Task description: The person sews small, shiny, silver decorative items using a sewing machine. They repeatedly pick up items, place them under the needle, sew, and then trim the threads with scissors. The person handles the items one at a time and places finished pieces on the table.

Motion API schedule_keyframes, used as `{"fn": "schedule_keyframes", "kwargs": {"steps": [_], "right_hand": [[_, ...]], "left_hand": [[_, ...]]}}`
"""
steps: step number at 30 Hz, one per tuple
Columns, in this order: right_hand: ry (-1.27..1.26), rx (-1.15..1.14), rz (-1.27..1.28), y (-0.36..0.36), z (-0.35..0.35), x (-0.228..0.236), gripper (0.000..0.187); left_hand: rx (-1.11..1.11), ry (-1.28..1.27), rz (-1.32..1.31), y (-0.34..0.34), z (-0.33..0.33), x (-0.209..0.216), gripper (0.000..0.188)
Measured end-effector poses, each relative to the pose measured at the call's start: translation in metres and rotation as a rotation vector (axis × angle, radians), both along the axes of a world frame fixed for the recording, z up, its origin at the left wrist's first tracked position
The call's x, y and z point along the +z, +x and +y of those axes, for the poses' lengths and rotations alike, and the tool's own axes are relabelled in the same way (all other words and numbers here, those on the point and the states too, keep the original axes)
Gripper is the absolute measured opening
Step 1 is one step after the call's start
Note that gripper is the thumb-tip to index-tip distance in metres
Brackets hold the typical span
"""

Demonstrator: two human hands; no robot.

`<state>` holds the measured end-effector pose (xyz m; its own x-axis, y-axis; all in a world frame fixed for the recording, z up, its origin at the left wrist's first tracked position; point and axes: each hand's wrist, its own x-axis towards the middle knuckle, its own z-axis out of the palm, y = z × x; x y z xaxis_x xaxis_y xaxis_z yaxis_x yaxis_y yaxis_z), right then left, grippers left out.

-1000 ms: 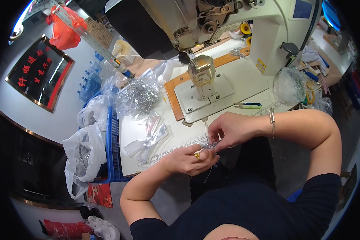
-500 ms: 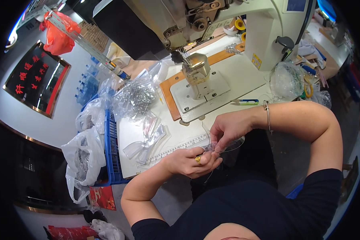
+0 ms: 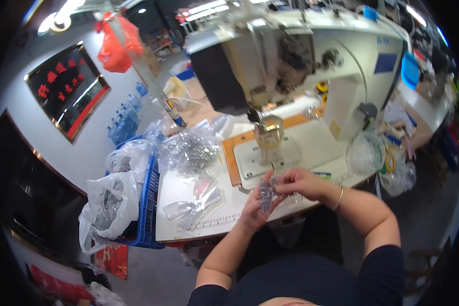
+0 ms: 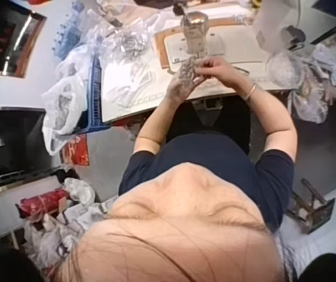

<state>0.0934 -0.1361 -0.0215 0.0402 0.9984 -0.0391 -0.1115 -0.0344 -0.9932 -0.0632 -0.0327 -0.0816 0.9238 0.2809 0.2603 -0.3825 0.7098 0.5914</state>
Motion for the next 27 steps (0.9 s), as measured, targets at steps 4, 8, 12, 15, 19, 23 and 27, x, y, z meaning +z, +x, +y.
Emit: {"fn": "schedule_keyframes", "kwargs": {"steps": [4, 8, 12, 15, 19, 23, 27], "right_hand": [[-0.022, -0.199, -0.143, 0.008, -0.006, -0.008, 0.011], [-0.011, -0.27, -0.218, 0.004, 0.0, -0.016, 0.009], [0.055, -0.375, -0.356, -0.008, 0.013, -0.047, 0.011], [-0.014, -0.321, -0.387, -0.022, 0.014, -0.027, 0.013], [0.018, -0.365, -0.29, -0.021, 0.015, -0.022, 0.015], [0.075, -0.389, -0.084, -0.006, 0.029, 0.004, 0.015], [0.11, -0.422, 0.192, 0.022, 0.041, 0.02, 0.008]], "left_hand": [[-0.019, 0.021, -0.015, 0.01, 0.003, -0.005, 0.079], [0.113, 0.161, 0.141, -0.004, -0.001, 0.004, 0.08], [0.337, 0.333, 0.386, 0.0, 0.002, -0.005, 0.053], [0.37, 0.426, 0.375, -0.013, 0.018, -0.009, 0.028], [0.311, 0.495, 0.449, -0.014, 0.035, 0.011, 0.03], [0.23, 0.464, 0.382, 0.005, 0.056, 0.055, 0.033], [0.214, 0.482, 0.378, 0.039, 0.07, 0.084, 0.031]]}}
